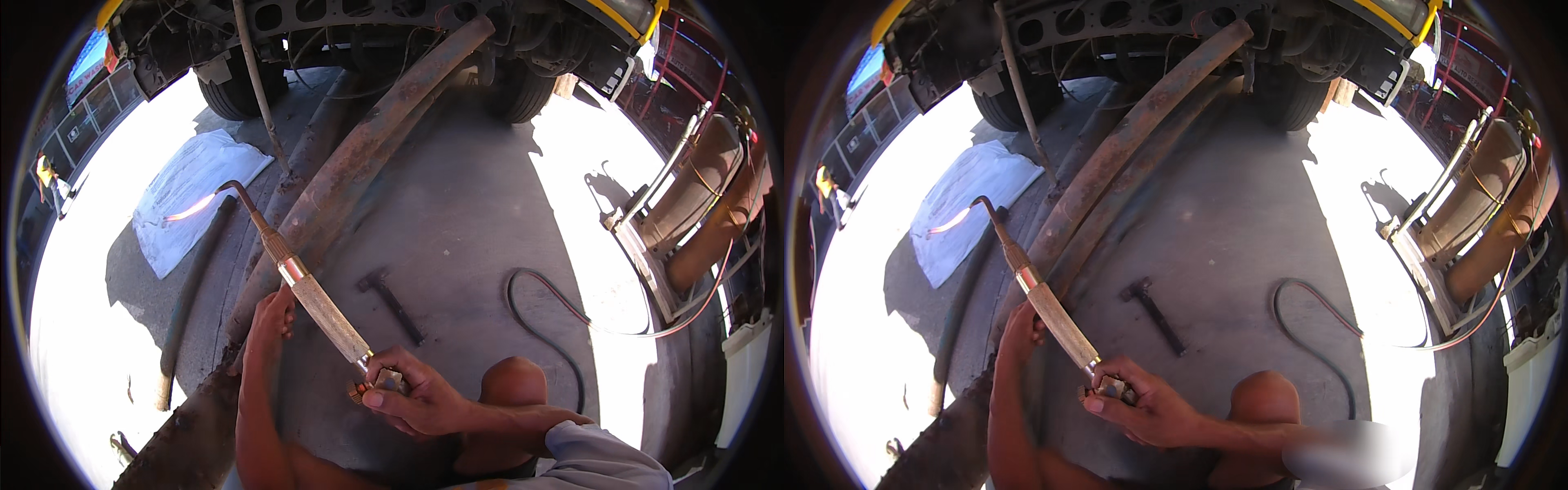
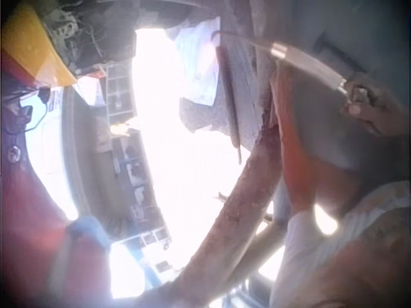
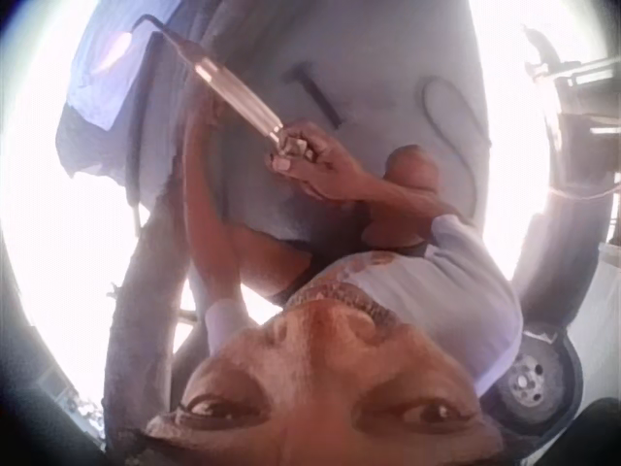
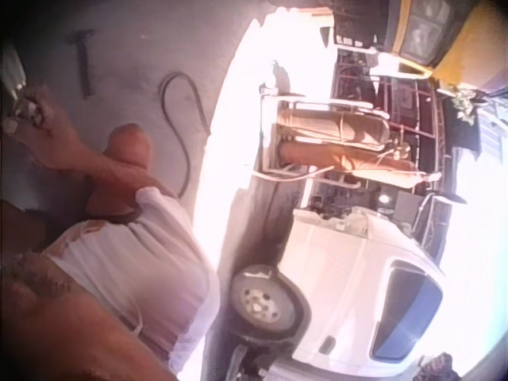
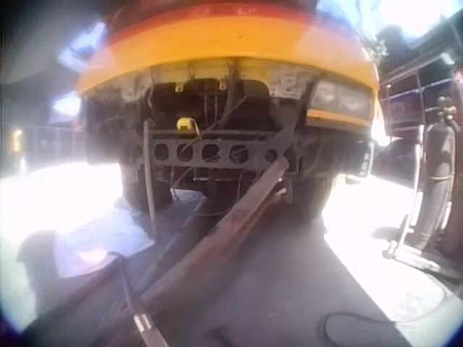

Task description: The person uses a handheld torch to cut through a rusty metal pipe. They ignite the torch and apply the flame to the pipe, creating sparks as the metal melts. The person adjusts the torch position to continue cutting along the pipe.

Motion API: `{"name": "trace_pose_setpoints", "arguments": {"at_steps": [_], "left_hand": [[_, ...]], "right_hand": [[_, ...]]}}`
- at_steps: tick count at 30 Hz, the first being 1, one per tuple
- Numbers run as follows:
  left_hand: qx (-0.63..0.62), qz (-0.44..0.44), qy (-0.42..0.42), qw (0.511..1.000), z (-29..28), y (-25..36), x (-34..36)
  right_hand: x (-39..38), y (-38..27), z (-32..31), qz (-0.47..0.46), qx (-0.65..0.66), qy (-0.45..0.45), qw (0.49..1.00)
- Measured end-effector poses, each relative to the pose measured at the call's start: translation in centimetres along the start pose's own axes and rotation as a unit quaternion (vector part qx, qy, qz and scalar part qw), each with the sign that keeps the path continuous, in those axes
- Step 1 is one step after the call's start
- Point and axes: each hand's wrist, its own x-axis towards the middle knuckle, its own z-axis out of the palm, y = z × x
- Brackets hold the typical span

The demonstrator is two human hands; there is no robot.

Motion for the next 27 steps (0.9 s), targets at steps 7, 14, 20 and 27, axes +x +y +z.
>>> {"name": "trace_pose_setpoints", "arguments": {"at_steps": [7, 14, 20, 27], "left_hand": [[0.283, 0.112, -0.045, 0.952, 5.8, 0.0, -1.7], [0.178, 0.093, -0.019, 0.979, 8.0, 3.8, -3.5], [0.011, 0.162, 0.055, 0.985, 8.2, 3.8, -4.8], [0.013, 0.35, 0.084, 0.933, 5.7, 4.0, -9.3]], "right_hand": [[0.2, -2.2, -1.1, -0.091, -0.04, 0.07, 0.993], [1.3, -3.6, -1.2, -0.074, -0.017, 0.149, 0.986], [2.0, -2.4, 0.3, -0.104, -0.06, 0.187, 0.975], [2.0, -0.4, 3.7, -0.059, -0.123, 0.251, 0.958]]}}
